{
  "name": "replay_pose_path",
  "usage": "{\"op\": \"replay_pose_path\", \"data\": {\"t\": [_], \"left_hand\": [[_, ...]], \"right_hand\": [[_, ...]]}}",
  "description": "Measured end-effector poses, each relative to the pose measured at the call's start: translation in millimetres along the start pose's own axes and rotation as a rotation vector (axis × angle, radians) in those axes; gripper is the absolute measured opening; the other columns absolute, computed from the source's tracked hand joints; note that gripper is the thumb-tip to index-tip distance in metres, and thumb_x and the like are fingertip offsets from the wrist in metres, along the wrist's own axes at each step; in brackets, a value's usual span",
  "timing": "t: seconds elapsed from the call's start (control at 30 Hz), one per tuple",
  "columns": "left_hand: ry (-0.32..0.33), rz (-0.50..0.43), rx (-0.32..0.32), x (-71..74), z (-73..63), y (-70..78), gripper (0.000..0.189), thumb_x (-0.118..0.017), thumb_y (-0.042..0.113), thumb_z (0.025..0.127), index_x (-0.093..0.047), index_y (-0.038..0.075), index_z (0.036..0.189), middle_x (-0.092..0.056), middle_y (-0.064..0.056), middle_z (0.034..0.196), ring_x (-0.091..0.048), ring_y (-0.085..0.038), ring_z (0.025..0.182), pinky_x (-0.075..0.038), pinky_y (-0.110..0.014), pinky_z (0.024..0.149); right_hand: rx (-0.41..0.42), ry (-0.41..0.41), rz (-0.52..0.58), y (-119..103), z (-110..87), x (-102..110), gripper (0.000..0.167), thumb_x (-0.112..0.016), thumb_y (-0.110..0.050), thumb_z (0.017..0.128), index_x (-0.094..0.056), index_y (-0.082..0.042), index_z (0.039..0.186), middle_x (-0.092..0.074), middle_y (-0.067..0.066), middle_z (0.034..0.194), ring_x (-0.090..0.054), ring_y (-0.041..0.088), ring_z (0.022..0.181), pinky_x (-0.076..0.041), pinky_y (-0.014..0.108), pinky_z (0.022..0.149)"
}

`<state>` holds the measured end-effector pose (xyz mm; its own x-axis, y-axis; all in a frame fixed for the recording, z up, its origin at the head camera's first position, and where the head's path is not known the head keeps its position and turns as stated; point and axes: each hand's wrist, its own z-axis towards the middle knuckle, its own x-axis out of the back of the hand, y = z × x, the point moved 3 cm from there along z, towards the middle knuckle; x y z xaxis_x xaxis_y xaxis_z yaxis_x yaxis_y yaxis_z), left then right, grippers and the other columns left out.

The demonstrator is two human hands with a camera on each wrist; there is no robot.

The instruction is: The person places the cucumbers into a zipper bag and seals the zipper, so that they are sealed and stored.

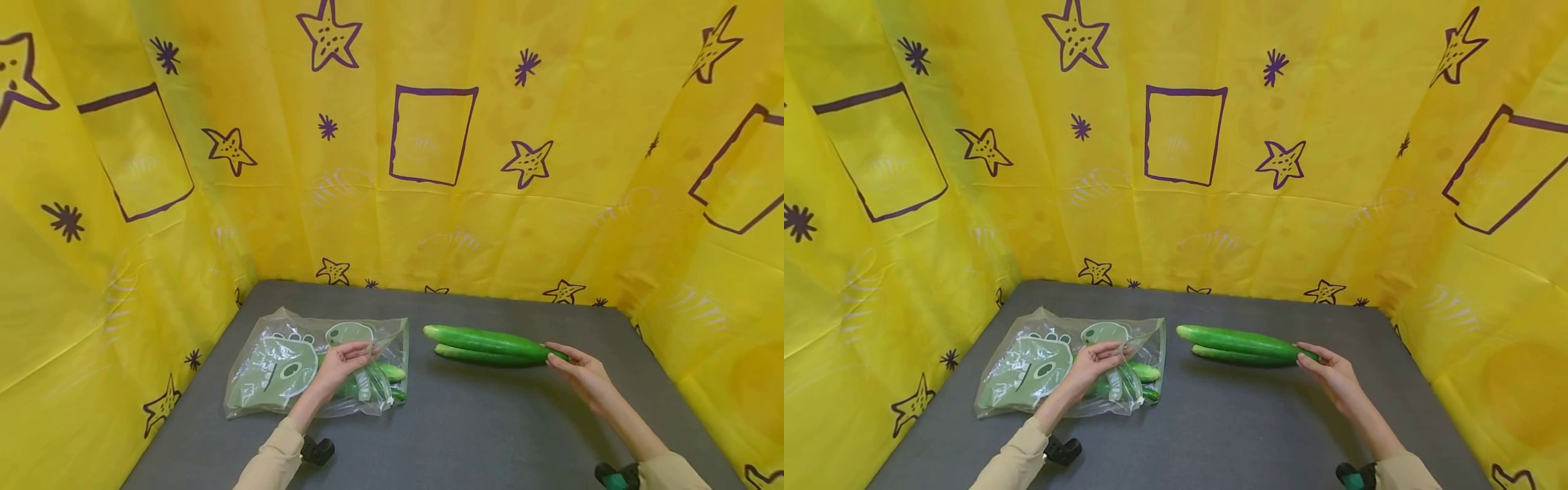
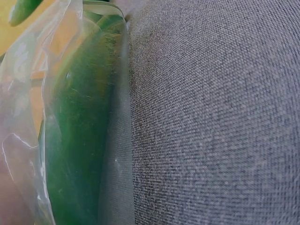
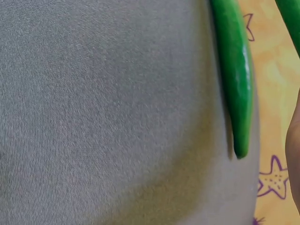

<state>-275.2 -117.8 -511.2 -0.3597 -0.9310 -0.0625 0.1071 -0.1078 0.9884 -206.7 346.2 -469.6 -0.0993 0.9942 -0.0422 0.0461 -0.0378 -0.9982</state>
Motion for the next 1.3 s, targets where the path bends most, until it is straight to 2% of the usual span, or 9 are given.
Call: {"op": "replay_pose_path", "data": {"t": [0.17,0.43,0.6,0.73,0.8,0.9,1.03,1.17,1.3], "left_hand": [[-0.005,-0.006,-0.003,-0.2,-0.7,-0.3,0.041,-0.064,0.004,0.088,-0.053,-0.013,0.123,-0.072,-0.002,0.106,-0.069,-0.005,0.094,-0.053,-0.019,0.086],[0.001,-0.013,0.013,1.8,-1.5,0.8,0.044,-0.064,0.004,0.088,-0.050,-0.015,0.125,-0.073,0.007,0.101,-0.069,-0.005,0.094,-0.052,-0.019,0.087],[-0.002,-0.008,0.022,2.2,-1.9,0.8,0.044,-0.063,0.003,0.089,-0.048,-0.016,0.126,-0.071,-0.006,0.108,-0.068,-0.005,0.094,-0.052,-0.018,0.088],[-0.001,0.003,0.024,1.9,-2.3,2.2,0.044,-0.061,0.002,0.089,-0.047,-0.017,0.127,-0.063,-0.024,0.116,-0.068,-0.003,0.095,-0.052,-0.018,0.088],[0.006,0.009,0.030,1.7,-2.3,2.6,0.044,-0.062,0.002,0.089,-0.048,-0.016,0.127,-0.062,-0.026,0.117,-0.068,-0.003,0.095,-0.051,-0.017,0.088],[0.022,0.010,0.037,1.5,-2.3,2.5,0.044,-0.063,0.003,0.088,-0.049,-0.016,0.126,-0.068,-0.015,0.112,-0.068,-0.002,0.094,-0.052,-0.017,0.087],[0.008,-0.003,0.021,0.9,-2.1,1.9,0.042,-0.062,0.002,0.088,-0.051,-0.015,0.124,-0.073,0.002,0.104,-0.068,-0.004,0.095,-0.052,-0.018,0.087],[-0.009,-0.016,0.008,0.0,-1.6,1.3,0.041,-0.061,0.002,0.089,-0.051,-0.015,0.125,-0.073,0.005,0.103,-0.068,-0.005,0.096,-0.052,-0.019,0.088],[-0.003,-0.013,0.021,-0.3,-1.8,1.5,0.044,-0.062,0.004,0.089,-0.049,-0.016,0.126,-0.073,0.003,0.104,-0.068,-0.003,0.095,-0.052,-0.018,0.088]], "right_hand": [[-0.023,0.011,-0.064,4.9,4.9,-8.0,0.026,-0.058,-0.009,0.094,-0.068,-0.020,0.116,-0.063,-0.013,0.100,-0.065,0.003,0.096,-0.054,0.017,0.084],[-0.053,0.044,-0.068,13.6,14.5,-24.5,0.028,-0.061,-0.009,0.091,-0.066,-0.010,0.119,-0.065,-0.011,0.097,-0.067,0.004,0.094,-0.054,0.024,0.088],[-0.088,0.076,-0.081,20.7,20.1,-34.4,0.031,-0.065,-0.010,0.089,-0.066,-0.009,0.120,-0.064,-0.008,0.094,-0.067,0.005,0.093,-0.054,0.028,0.090],[-0.085,0.076,-0.077,20.7,23.9,-43.4,0.039,-0.064,-0.007,0.089,-0.058,0.005,0.126,-0.063,-0.006,0.092,-0.067,0.005,0.091,-0.054,0.029,0.090],[-0.080,0.070,-0.075,21.0,26.1,-47.5,0.042,-0.064,-0.007,0.089,-0.055,0.009,0.126,-0.064,-0.007,0.094,-0.067,0.004,0.090,-0.054,0.029,0.089],[-0.077,0.062,-0.075,23.4,29.7,-52.9,0.045,-0.065,-0.006,0.088,-0.052,0.012,0.127,-0.065,-0.010,0.096,-0.067,0.004,0.090,-0.054,0.030,0.090],[-0.080,0.063,-0.073,28.8,34.1,-59.0,0.046,-0.065,-0.005,0.088,-0.051,0.014,0.127,-0.065,-0.011,0.097,-0.066,0.002,0.088,-0.053,0.033,0.092],[-0.094,0.076,-0.069,33.3,36.6,-65.1,0.048,-0.066,-0.004,0.087,-0.050,0.015,0.128,-0.065,-0.008,0.093,-0.066,0.001,0.087,-0.053,0.033,0.092],[-0.103,0.084,-0.076,36.2,37.9,-70.4,0.050,-0.067,-0.005,0.086,-0.049,0.015,0.128,-0.065,-0.005,0.089,-0.067,0.002,0.086,-0.053,0.031,0.091]]}}
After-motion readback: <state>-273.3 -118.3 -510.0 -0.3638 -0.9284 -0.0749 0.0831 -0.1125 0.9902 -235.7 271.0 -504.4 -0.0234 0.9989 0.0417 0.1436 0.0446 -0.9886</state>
